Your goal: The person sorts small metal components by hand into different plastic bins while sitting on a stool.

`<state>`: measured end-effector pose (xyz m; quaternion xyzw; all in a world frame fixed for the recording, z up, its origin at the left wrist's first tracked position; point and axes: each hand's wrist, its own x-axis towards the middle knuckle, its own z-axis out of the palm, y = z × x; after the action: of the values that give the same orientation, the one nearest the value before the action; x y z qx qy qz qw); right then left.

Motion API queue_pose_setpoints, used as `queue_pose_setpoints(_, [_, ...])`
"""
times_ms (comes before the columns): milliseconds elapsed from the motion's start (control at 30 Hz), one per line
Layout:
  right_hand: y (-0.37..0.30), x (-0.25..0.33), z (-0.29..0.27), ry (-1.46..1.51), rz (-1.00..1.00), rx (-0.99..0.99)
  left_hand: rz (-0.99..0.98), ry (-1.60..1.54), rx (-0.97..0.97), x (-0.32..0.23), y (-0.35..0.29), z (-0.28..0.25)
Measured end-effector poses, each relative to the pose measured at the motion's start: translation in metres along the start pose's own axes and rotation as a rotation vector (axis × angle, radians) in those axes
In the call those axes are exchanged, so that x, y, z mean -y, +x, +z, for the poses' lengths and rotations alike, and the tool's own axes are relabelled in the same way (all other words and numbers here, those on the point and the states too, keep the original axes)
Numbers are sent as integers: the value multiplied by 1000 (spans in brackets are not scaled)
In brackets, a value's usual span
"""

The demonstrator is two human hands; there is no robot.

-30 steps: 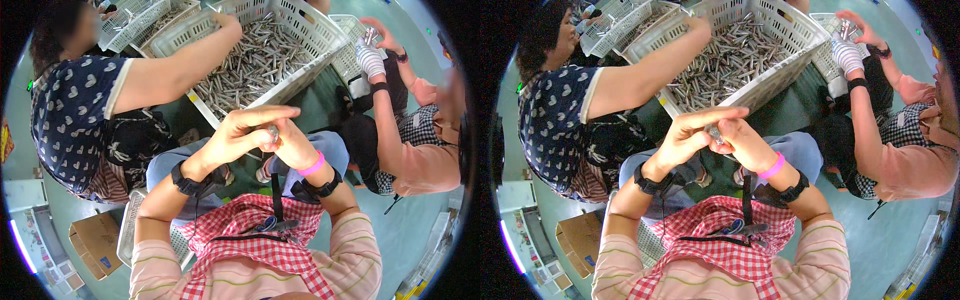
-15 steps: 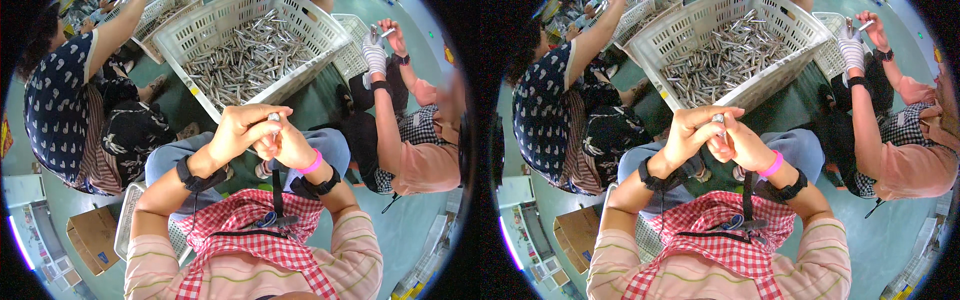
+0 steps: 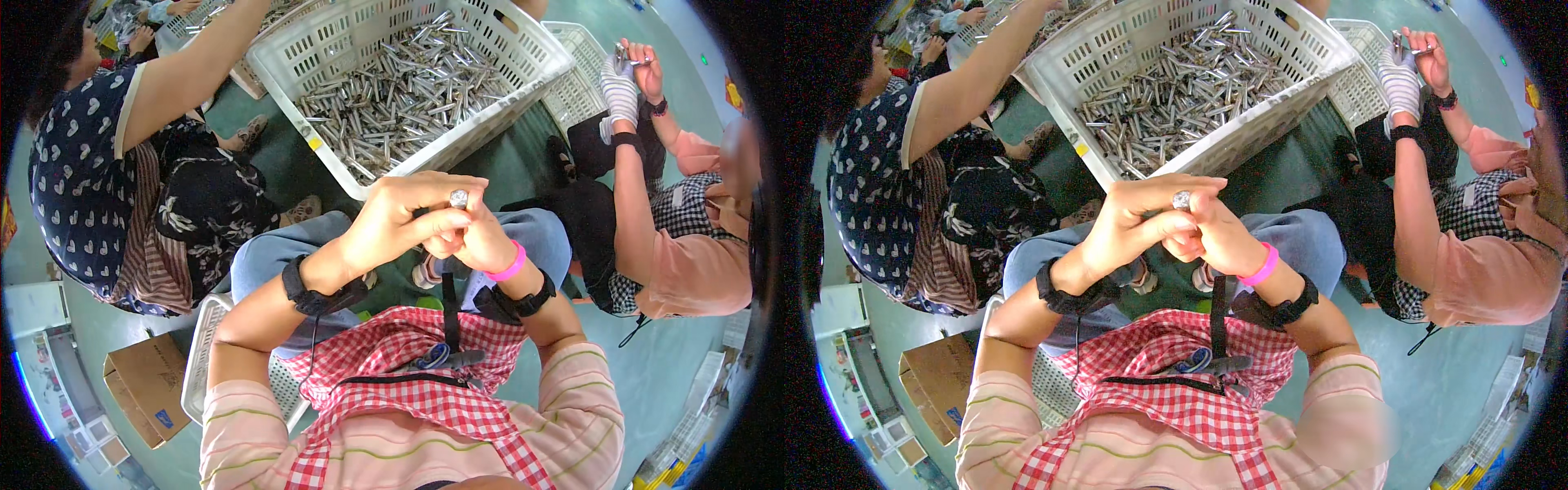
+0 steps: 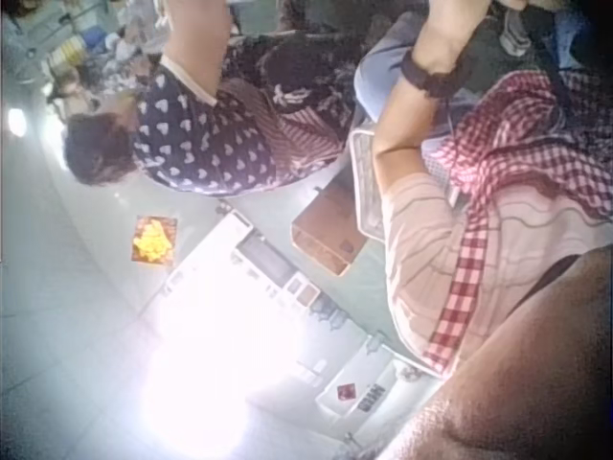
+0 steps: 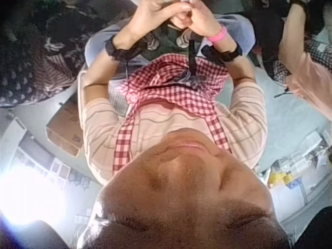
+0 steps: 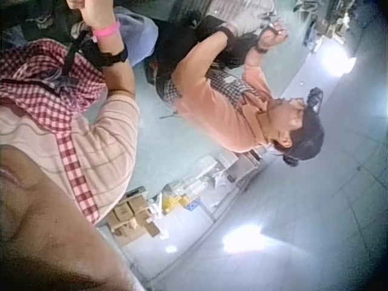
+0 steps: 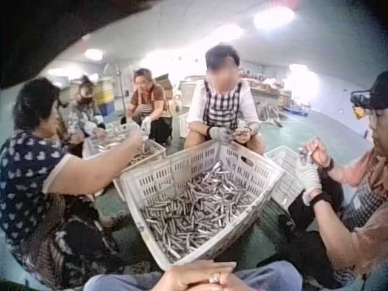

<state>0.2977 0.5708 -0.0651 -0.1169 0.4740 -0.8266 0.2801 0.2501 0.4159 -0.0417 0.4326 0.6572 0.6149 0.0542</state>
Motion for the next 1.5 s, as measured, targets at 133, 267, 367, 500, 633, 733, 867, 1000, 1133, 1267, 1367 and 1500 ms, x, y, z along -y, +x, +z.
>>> queue_pose_setpoints(133, [-1,9,0,-7,-50,52,-57,-136,-14,-13,4,-3])
queue_pose_setpoints(267, [1,9,5,-64,-106,38,-147,-227,82,-13,2,-6])
queue_pose_setpoints(367, [1,11,1,-79,-97,71,-302,-303,135,-21,5,-12])
queue_pose_setpoints(500, [1,18,5,-134,-79,50,-141,-209,125,-10,6,-14])
queue_pose_setpoints(633, [3,9,2,63,-34,50,-20,-109,155,-7,9,-16])
queue_pose_setpoints(733, [1,2,-1,40,-84,28,-34,-55,158,-7,9,-15])
queue_pose_setpoints(867, [1,10,4,-61,-87,48,-38,-48,168,-10,10,-18])
queue_pose_setpoints(1000, [-3,8,4,-39,-129,69,21,-115,226,-11,12,-20])
queue_pose_setpoints(1133, [-7,16,-2,-94,-233,-8,-121,-117,180,-7,8,-23])
queue_pose_setpoints(1267, [-1,21,-3,-743,-514,-246,-38,-286,122,-7,6,-14])
queue_pose_setpoints(1367, [-4,19,-7,-944,-465,-302,5,-169,184,-5,9,-17])
queue_pose_setpoints(1500, [-3,19,-9,-905,-438,-291,50,-98,139,-3,11,-16])
